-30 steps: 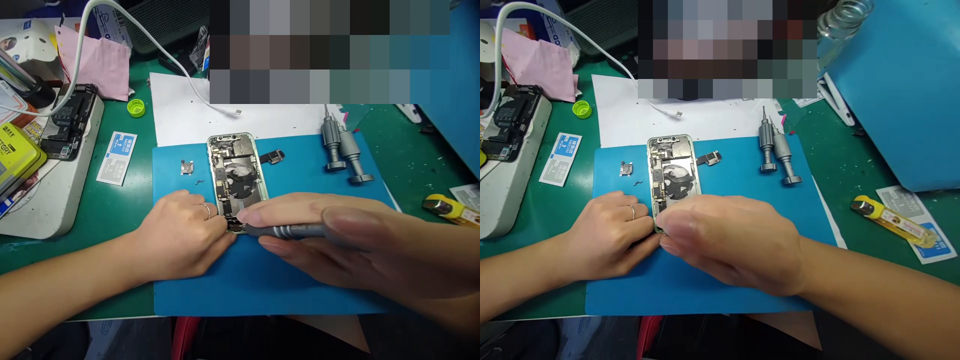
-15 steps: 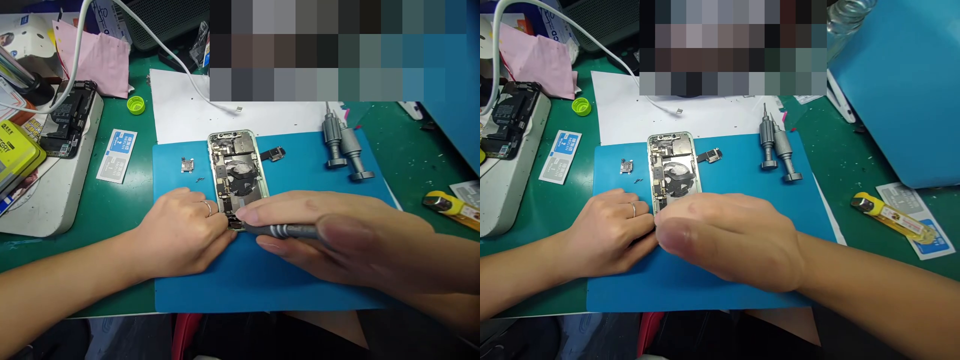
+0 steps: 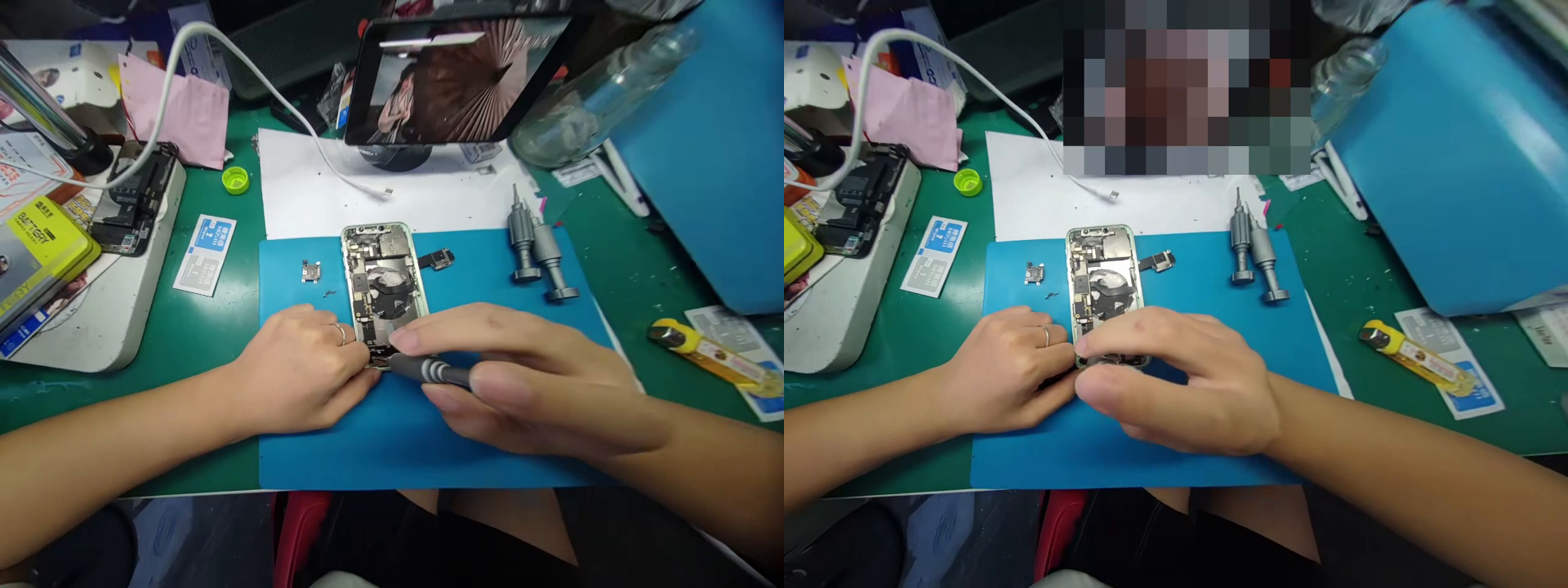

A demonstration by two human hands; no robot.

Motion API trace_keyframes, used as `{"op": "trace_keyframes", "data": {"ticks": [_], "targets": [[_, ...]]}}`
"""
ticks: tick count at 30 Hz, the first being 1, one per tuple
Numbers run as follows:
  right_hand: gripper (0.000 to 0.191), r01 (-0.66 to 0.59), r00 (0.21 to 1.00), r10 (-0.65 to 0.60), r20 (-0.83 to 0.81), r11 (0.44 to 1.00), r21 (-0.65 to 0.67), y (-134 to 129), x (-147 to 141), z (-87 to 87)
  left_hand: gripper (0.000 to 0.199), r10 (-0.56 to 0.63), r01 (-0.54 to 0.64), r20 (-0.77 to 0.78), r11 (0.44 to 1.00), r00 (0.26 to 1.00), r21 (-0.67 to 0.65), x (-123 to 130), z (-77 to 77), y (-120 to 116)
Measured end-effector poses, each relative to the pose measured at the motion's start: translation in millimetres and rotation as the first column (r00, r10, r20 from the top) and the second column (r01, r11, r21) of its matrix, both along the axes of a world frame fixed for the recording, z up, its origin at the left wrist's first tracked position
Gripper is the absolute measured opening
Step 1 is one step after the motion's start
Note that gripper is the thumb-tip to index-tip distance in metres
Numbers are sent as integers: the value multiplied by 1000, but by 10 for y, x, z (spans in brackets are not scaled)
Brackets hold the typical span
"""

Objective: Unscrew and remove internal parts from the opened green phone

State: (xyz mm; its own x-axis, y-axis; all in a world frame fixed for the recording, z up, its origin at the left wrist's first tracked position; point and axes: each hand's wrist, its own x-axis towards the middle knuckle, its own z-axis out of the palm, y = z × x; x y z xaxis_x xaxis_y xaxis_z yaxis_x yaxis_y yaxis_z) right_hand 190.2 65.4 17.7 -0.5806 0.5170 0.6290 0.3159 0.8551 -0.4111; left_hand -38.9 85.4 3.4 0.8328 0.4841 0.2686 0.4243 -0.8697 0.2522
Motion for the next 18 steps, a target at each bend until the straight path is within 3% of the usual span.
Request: {"op": "trace_keyframes", "data": {"ticks": [3,8,13,18], "targets": [[23,-56,998,57,-19,995,80,53,-24,23,41,-3,3,13,1000,1000,-17,-14,0,4],[18,35,999,-36,-18,995,-89,81,-49,76,42,3,-3,21,1000,1000,13,-20,2,13],[20,-35,999,32,28,994,103,77,4,10,41,6,-6,14,1000,1000,7,-16,-3,4],[21,32,998,-38,56,992,119,77,-5,-1,39,7,-7,17,1000,1000,-9,-13,-7,5]]}}
